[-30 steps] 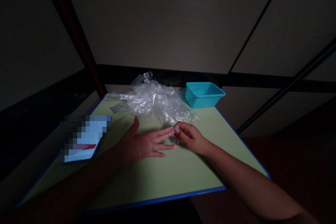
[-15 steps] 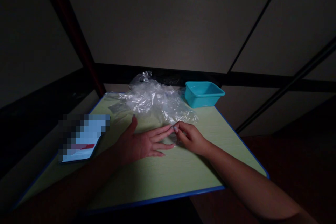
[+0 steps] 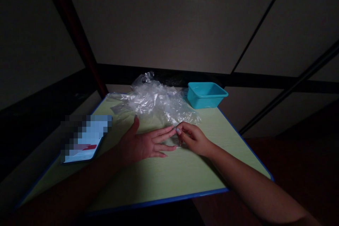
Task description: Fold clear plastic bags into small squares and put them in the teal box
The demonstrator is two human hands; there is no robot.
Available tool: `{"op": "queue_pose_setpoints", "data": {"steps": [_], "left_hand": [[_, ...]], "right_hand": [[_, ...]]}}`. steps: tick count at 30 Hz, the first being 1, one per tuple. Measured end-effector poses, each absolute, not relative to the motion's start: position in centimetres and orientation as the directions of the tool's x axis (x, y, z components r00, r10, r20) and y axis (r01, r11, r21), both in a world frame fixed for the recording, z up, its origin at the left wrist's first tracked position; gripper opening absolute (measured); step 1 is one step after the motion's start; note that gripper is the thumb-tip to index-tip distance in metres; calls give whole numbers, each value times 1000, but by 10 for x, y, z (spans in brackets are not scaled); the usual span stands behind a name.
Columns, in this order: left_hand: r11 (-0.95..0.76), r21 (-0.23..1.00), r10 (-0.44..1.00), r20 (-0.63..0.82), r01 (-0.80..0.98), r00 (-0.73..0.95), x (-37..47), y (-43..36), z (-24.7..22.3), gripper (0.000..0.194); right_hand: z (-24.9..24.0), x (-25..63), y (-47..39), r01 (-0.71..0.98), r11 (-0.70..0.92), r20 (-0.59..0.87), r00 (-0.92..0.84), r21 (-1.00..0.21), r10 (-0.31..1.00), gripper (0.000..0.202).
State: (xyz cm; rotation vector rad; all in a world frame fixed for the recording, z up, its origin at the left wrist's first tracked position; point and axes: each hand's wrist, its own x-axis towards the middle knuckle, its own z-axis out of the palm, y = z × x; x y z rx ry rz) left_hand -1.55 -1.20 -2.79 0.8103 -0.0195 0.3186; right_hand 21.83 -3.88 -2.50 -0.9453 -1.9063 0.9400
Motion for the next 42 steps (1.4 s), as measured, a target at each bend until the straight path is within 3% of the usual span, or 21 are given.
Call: {"op": "queue_pose_setpoints", "data": {"steps": [20,42], "left_hand": [[670,680,263,159,-299,952,-18,-11,-28,99],[700,646,260,165,-304,951,-19,-9,-29,101]], "right_hand": [[-20,220,-39,233,507,350,-490,-830,798,24],[-19,219,-42,184,436,298,-499,-881,814,25]]}}
